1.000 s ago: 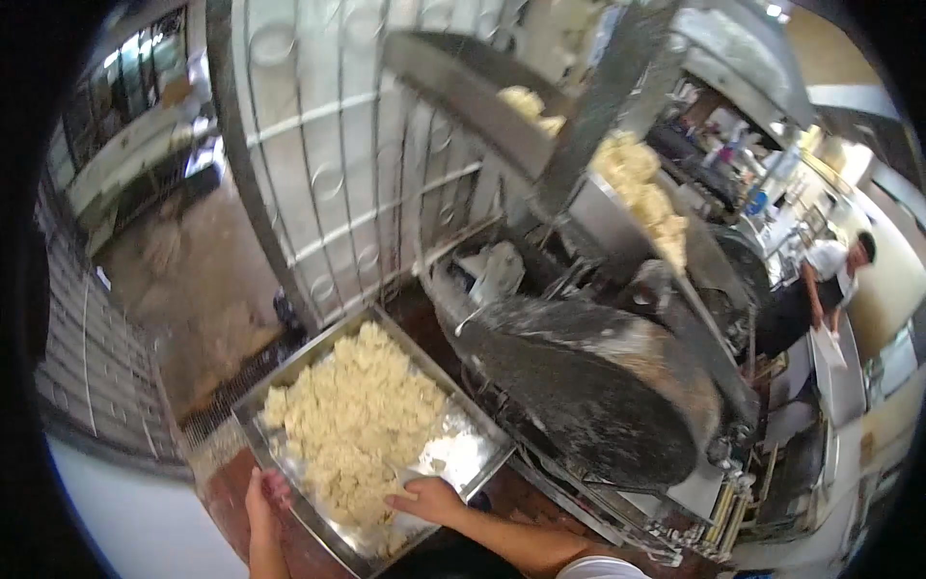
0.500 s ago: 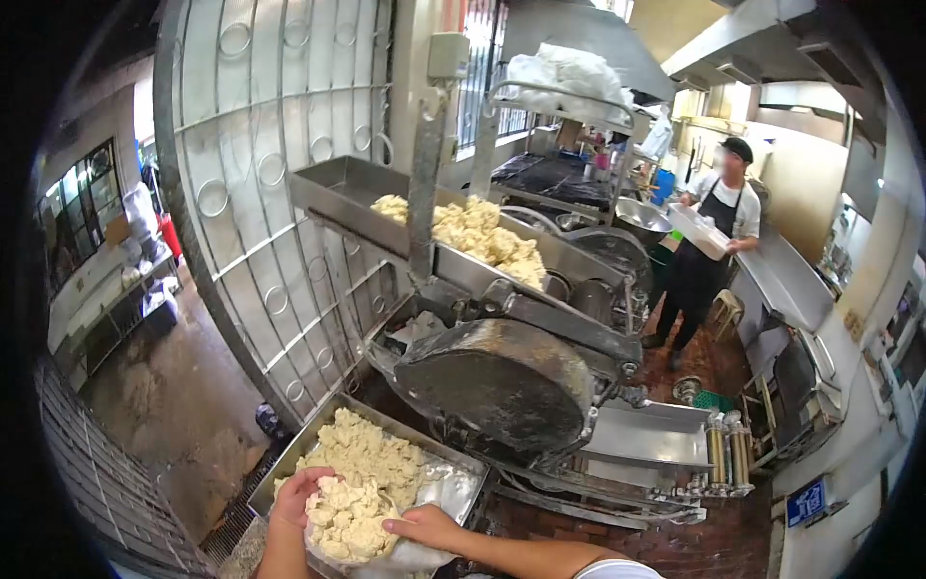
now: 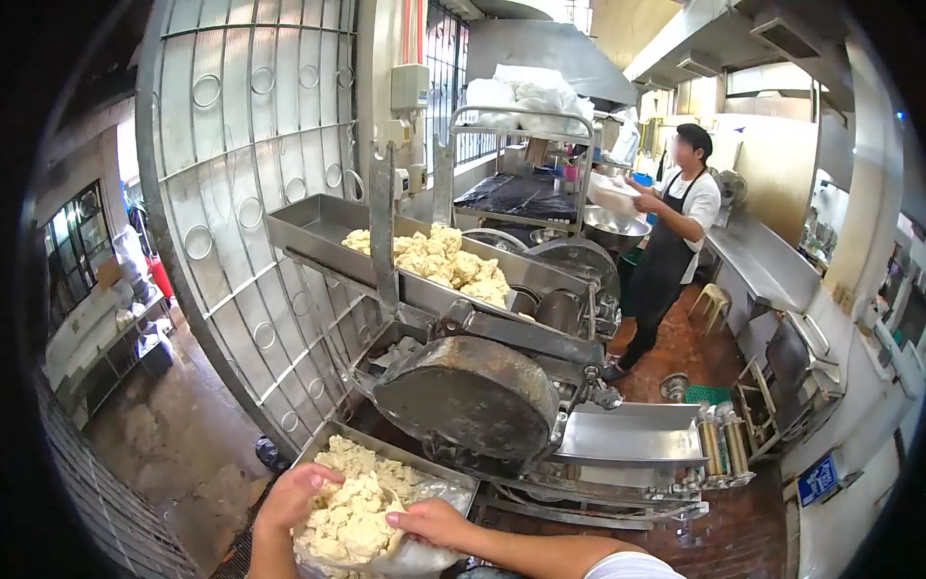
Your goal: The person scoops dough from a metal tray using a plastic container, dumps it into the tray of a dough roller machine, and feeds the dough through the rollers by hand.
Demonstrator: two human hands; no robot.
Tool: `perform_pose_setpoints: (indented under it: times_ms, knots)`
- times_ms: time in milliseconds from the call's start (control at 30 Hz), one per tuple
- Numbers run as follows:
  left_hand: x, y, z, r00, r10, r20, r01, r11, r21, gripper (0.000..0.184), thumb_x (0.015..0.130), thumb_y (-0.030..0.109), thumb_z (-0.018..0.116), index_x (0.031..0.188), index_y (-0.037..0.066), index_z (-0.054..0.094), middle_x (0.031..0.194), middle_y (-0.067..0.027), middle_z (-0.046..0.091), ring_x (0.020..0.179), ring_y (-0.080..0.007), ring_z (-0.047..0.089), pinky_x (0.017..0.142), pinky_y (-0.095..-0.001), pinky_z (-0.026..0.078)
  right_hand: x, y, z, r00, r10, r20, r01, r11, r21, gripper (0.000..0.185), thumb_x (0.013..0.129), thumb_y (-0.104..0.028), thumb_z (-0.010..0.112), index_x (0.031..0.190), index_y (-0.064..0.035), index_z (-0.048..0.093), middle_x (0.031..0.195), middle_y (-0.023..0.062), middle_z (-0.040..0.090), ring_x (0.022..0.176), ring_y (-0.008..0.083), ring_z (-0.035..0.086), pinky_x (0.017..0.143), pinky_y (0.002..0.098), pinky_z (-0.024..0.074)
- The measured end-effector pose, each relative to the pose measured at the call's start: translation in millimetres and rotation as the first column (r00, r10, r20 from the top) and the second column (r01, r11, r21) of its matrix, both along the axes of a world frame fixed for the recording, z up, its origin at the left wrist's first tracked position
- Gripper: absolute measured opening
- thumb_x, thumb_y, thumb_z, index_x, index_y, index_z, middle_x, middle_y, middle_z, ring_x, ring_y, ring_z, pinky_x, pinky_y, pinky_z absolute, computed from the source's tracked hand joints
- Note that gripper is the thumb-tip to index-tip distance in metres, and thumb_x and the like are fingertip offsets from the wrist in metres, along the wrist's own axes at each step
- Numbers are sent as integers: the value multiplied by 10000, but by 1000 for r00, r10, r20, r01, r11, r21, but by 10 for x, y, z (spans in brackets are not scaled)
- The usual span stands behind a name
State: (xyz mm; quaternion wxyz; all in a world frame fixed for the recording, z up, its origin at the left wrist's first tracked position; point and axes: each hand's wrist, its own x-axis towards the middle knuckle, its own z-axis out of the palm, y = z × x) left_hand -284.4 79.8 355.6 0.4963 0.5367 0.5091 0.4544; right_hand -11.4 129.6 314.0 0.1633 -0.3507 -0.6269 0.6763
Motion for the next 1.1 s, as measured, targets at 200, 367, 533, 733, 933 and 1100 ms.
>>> perform_pose_setpoints:
  times_ms: [200, 367, 533, 733, 933, 1100]
  knots:
    - [133, 70, 156, 995, -63, 81, 52, 989, 136, 657, 892, 189, 598, 1434, -32, 301, 1437, -172, 382, 1336, -239, 353, 1087, -337, 293, 60, -16, 197, 1000, -17, -22, 18, 999, 45, 542, 877, -530, 603, 592, -70, 578, 510, -21, 472, 465, 72, 423, 421, 252, 314]
    - [176, 142, 289, 953, -91, -289, 128, 986, 111, 685, 916, 198, 554, 1458, -44, 211, 1497, -195, 298, 1374, -269, 317, 1119, -348, 244, 162, -108, 288, 999, -47, -27, 48, 997, 57, 541, 886, -521, 595, 615, -52, 589, 530, -19, 489, 461, 69, 425, 418, 250, 315]
    - [117, 196, 281, 990, 125, 65, -138, 948, 287, 730, 956, 444, 459, 1485, 15, 195, 1512, -176, 284, 1392, -295, 283, 1132, -401, 202, 433, -156, 432, 990, -126, -69, 122, 991, -54, 510, 897, -490, 594, 658, -40, 603, 581, -6, 520, 488, 69, 443, 445, 233, 334]
    - [194, 252, 555, 867, 448, 217, -484, 861, 158, 812, 919, 674, 278, 1474, 81, 272, 1494, -144, 329, 1369, -304, 314, 1091, -446, 221, 1145, 129, 866, 969, -154, -194, 138, 986, -91, 388, 936, -383, 574, 801, -28, 651, 620, -11, 500, 535, 65, 430, 493, 225, 354]
    - [668, 468, 997, 808, 537, 244, -580, 797, 169, 890, 896, 712, 271, 1457, 21, 272, 1484, -161, 335, 1364, -295, 318, 1078, -428, 245, 2118, 663, 1363, 949, -148, -277, 111, 983, -144, 391, 927, -385, 577, 886, -5, 658, 666, 7, 541, 571, 79, 457, 502, 227, 371]
    - [877, 1053, 1324, 815, 483, 321, -564, 787, 250, 872, 895, 714, 264, 1431, 28, 322, 1399, -127, 421, 1257, -256, 414, 983, -402, 329, 2796, 810, 1669, 878, -316, -360, 268, 947, -179, 339, 897, -326, 605, 864, 10, 638, 706, 42, 595, 552, 95, 464, 491, 230, 374]
